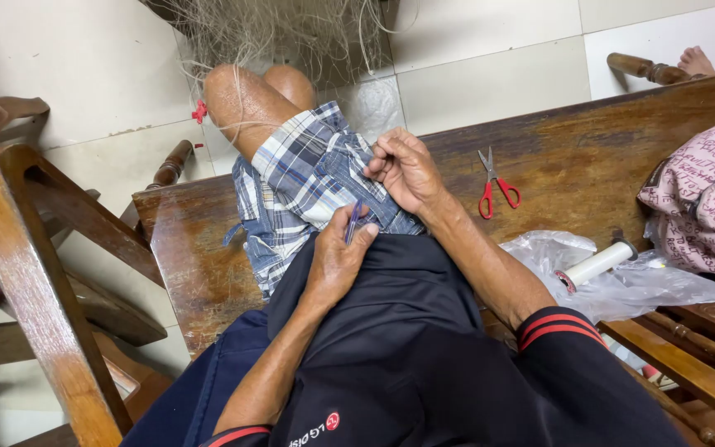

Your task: Repairing a fine-mesh fishing net using a small tool and scissors while sitting on a bench

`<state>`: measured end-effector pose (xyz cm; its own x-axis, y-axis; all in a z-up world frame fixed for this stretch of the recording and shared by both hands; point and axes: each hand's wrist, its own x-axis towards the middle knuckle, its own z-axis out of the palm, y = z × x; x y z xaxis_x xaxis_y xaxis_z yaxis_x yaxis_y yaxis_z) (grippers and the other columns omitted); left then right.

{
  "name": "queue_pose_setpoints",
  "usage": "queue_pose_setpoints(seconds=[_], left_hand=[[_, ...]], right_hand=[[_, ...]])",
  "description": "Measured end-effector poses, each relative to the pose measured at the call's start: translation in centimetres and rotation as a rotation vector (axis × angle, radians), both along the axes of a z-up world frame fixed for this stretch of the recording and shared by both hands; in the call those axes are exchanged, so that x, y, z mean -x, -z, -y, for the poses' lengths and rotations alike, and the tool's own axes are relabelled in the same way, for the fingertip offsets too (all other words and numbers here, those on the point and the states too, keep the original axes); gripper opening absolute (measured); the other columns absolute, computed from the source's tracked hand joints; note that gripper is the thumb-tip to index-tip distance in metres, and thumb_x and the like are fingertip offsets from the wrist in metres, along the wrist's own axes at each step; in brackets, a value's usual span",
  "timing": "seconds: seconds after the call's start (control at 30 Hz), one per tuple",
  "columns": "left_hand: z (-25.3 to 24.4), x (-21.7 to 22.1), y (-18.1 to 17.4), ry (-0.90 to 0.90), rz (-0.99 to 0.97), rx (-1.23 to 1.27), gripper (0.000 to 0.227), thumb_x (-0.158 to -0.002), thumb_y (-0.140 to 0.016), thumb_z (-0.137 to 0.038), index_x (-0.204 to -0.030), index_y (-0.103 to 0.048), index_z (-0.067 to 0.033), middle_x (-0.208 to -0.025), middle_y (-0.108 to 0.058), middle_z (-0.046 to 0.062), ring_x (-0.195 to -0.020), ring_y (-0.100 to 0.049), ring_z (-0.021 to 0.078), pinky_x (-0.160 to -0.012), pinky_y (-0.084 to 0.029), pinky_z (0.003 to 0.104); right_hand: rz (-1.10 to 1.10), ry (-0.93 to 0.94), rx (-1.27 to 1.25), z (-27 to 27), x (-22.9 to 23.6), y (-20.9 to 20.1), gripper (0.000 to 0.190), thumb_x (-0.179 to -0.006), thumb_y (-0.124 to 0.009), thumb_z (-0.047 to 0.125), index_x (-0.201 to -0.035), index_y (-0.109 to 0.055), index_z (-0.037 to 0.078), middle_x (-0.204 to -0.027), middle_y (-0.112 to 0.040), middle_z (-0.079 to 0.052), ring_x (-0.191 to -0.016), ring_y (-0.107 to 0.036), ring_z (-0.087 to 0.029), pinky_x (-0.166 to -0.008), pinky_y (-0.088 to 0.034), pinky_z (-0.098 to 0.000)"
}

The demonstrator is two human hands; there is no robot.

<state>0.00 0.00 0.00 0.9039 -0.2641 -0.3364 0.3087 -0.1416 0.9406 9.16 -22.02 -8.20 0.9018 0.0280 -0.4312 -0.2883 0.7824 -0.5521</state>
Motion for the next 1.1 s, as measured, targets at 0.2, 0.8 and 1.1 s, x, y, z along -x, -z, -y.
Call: queue_pose_setpoints(seconds=[0.2,0.8,1.1], left_hand=[[0.7,0.3,1.9,0.112,0.102,-0.060,0.015,-0.115,-0.085,-0.029,-0.108,-0.090,-0.0160,-0.073,-0.075,0.009,-0.073,-0.070,0.0184,-0.069,-0.059,0.039],[4.8,-0.5,-5.7,0.178,0.566,-0.136,0.008,-0.117,-0.077,-0.013,-0.116,-0.084,-0.0092,-0.098,-0.085,0.018,-0.098,-0.086,0.0476,-0.081,-0.069,0.053],[4.8,-0.1,-3.7,0.143,0.576,-0.139,0.007,-0.116,-0.078,-0.015,-0.116,-0.084,-0.0110,-0.099,-0.085,0.014,-0.098,-0.087,0.0447,-0.081,-0.070,0.051]], right_hand=[[0.044,-0.020,0.072,0.4,0.7,0.0,0.011,-0.116,-0.078,0.011,-0.115,-0.067,0.008,-0.092,-0.078,-0.007,-0.079,-0.091,-0.025,-0.080,-0.081,-0.0484],[0.061,-0.005,0.129,0.2,2.3,0.2,0.024,-0.115,-0.081,0.012,-0.132,-0.063,0.013,-0.126,-0.087,-0.013,-0.088,-0.090,-0.018,-0.074,-0.076,-0.0266],[0.089,0.002,0.599,3.2,3.0,-3.3,0.027,-0.118,-0.080,0.026,-0.132,-0.070,0.006,-0.097,-0.078,-0.006,-0.070,-0.078,-0.009,-0.061,-0.069,-0.0209]])
